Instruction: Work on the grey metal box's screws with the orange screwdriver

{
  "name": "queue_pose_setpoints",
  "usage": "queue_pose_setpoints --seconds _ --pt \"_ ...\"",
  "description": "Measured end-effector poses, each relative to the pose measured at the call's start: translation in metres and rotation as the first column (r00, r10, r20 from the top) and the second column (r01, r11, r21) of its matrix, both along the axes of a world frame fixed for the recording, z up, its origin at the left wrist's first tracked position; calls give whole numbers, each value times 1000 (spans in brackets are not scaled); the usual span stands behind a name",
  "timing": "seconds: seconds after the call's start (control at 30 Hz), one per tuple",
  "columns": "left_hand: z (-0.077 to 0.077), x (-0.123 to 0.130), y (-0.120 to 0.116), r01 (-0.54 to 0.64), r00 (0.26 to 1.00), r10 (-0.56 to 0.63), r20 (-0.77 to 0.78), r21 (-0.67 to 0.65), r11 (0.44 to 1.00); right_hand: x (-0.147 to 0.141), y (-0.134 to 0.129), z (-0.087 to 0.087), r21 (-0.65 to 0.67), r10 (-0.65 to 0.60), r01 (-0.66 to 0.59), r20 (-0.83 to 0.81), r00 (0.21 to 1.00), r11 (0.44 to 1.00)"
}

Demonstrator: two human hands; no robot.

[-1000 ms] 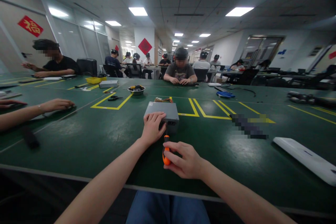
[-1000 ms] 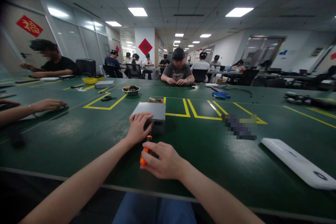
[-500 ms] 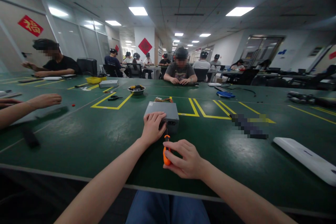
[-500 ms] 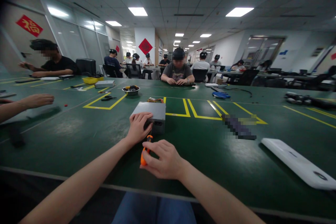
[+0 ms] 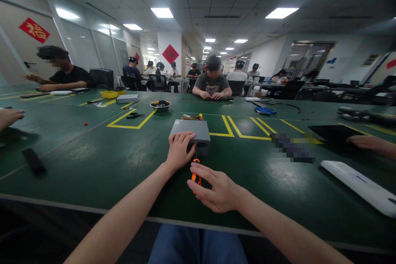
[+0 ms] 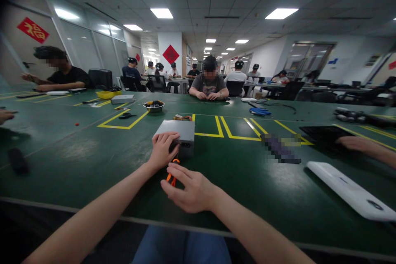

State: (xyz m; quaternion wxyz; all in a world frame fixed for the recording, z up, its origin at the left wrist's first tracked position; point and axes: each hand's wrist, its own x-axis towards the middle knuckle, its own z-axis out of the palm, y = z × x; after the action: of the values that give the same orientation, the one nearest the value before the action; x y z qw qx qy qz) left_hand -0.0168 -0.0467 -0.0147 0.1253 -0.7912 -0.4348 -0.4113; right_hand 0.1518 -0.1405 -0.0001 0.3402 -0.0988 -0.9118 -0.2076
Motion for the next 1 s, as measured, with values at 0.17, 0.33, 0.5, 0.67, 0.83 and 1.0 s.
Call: queue_pose_setpoints --seconds 0.17,0.33,0.5,0.67,0.83,1.0 --pt "2 -1 -1 12 1000 -12 9 -9 1000 -1 2 -1 50 11 -8 -66 998 999" --pt "3 -1 -3 13 1000 -13 -1 -19 1000 -2 3 -1 23 13 -11 -111 994 1000" --pt "3 -1 -2 -2 1000 2 -7 -10 1000 -1 0 1 26 22 -21 -37 999 999" --pt "3 -1 -2 3 1000 -3 -13 -15 1000 -1 1 0 55 -15 19 -81 997 998" --pt "2 -1 -2 10 1000 -10 -4 -16 1000 0 3 -5 23 -13 15 -92 996 1000" --pt "3 -1 -2 6 1000 -6 -4 -15 1000 1 1 0 27 -17 18 -41 999 999"
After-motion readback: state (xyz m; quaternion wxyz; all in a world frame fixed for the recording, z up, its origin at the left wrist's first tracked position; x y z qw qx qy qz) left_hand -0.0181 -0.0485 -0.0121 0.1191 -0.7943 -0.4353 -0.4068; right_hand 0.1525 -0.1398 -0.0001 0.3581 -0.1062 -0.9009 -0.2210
